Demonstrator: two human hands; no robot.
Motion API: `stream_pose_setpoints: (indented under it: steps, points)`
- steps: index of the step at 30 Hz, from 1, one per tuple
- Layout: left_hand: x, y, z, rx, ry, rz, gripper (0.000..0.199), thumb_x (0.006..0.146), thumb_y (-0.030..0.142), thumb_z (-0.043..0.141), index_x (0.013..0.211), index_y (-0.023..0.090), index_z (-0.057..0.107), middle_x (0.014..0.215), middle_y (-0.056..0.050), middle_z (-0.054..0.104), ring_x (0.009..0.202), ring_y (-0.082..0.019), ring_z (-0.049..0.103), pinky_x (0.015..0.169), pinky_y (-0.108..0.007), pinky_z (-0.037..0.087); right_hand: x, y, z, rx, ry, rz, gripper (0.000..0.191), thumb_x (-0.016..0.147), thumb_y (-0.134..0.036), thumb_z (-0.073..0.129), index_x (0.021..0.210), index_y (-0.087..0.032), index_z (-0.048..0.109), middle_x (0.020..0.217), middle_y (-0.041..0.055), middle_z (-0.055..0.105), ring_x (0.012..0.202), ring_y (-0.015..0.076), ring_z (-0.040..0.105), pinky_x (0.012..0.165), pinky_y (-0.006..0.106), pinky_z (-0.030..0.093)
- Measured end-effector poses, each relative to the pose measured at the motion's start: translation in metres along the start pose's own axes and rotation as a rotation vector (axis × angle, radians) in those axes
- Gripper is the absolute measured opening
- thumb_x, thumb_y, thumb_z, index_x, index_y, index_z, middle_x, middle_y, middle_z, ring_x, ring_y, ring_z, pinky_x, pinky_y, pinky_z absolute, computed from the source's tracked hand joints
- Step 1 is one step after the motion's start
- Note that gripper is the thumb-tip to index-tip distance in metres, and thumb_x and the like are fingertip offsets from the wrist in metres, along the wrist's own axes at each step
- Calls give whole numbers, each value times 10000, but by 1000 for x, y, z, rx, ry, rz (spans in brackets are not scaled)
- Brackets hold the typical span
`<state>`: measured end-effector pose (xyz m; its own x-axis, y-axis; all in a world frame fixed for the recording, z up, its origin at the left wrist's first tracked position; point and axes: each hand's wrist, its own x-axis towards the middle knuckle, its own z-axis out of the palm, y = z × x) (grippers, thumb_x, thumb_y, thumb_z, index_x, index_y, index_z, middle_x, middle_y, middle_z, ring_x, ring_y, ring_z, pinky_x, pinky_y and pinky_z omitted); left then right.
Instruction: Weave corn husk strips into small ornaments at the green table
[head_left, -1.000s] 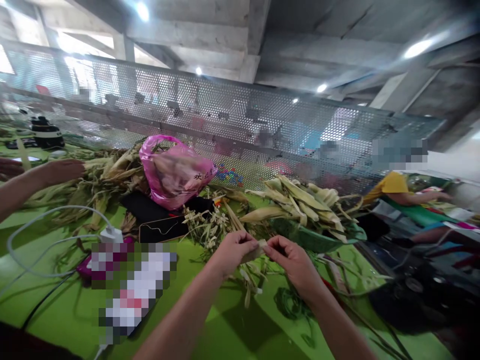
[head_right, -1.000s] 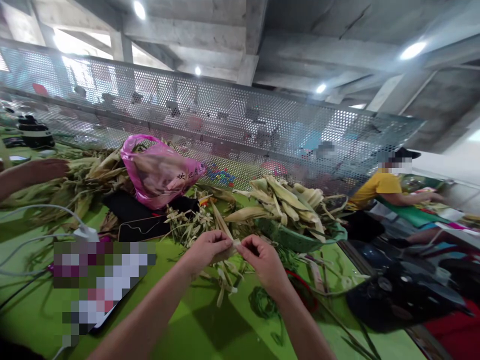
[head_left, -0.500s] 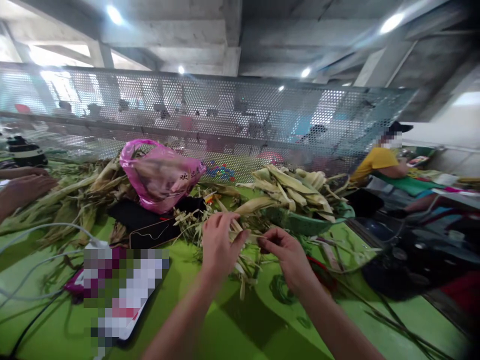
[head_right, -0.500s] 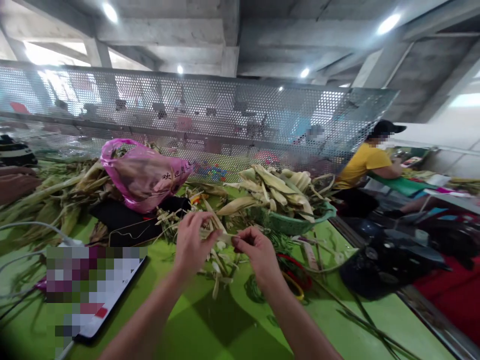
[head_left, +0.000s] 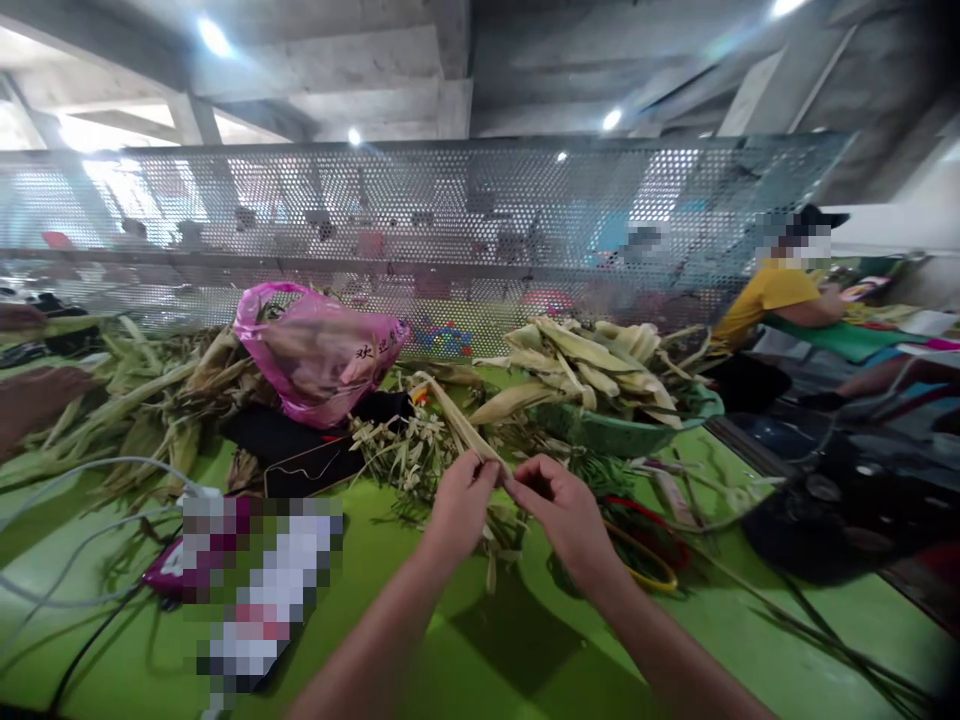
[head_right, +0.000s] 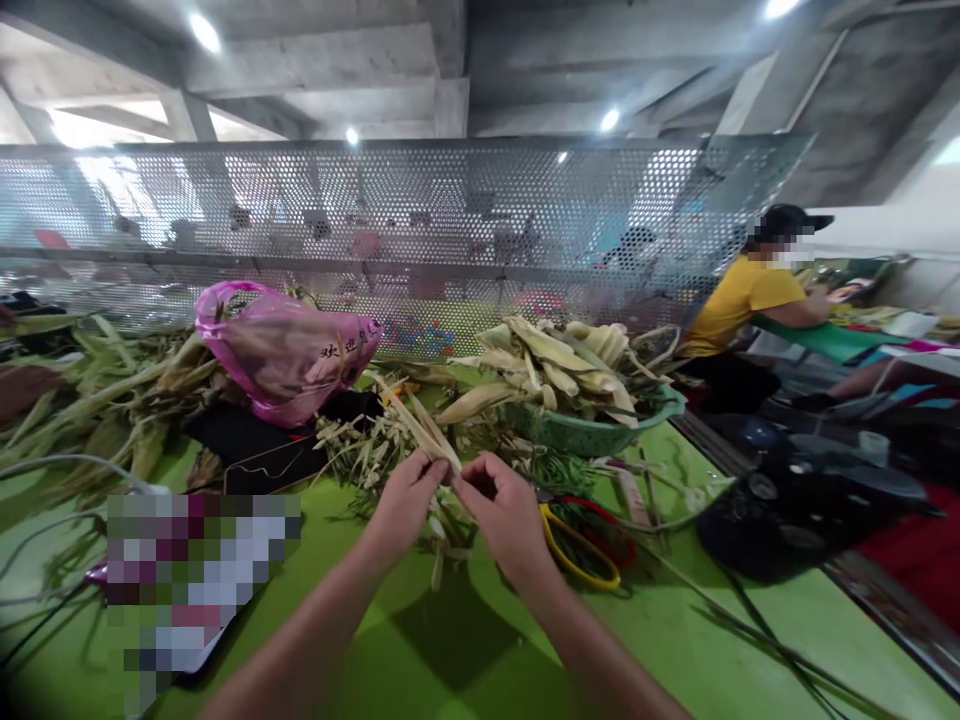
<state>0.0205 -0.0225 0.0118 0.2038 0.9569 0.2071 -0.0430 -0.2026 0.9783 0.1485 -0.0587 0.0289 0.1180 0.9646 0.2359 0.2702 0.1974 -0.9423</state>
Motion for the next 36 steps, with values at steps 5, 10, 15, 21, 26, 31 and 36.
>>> stream_pose_setpoints:
  steps: [5,10,15,21,26,31,36]
  points:
    - [5,-1,-5,-44,-66,-54,123,786,278,560,743,163,570,692,1,556,662,-124,489,658,-241,394,6,6,-6,-84,-56,5,254,791,-414,612,694,-193,533,636,-28,482,604,133,424,567,255,341]
    - [6,2,-6,-257,-16,-142,168,738,292,633,789,137,590,714,-12,576,633,-107,506,638,-235,416,7,8,-5,76,-146,72,241,791,-394,613,706,-182,535,675,-13,520,621,130,469,584,246,393]
    - [8,4,-9,-329,-72,-187,230,693,324,688,775,119,623,658,-9,575,571,-91,505,595,-229,420,10,2,-12,-88,-127,-163,143,791,-302,618,891,-200,619,780,19,593,692,156,542,637,265,453]
    - [10,4,-12,-380,-71,-250,232,643,305,731,727,114,630,655,-8,589,547,-74,505,592,-221,430,14,-2,-21,-307,-240,-462,252,758,-82,536,901,-226,687,921,49,630,894,196,604,813,320,475]
    - [9,5,-12,-439,-104,-274,281,612,336,754,740,116,634,657,-3,595,550,-72,501,595,-215,433,16,0,-21,-329,-217,-520,92,790,-205,648,872,-228,683,894,46,635,857,196,610,785,317,488]
    - [8,6,-11,-433,-136,-281,285,629,356,742,748,120,634,637,6,582,545,-73,501,607,-216,440,18,3,-21,-333,-178,-521,58,818,-249,632,797,-214,673,838,43,625,799,186,604,749,314,487]
    - [6,7,-11,-426,-157,-278,287,627,362,752,744,124,642,644,6,582,548,-72,505,622,-221,441,15,4,-17,-345,-93,-464,102,836,-256,599,752,-200,614,777,33,601,743,176,574,700,300,470]
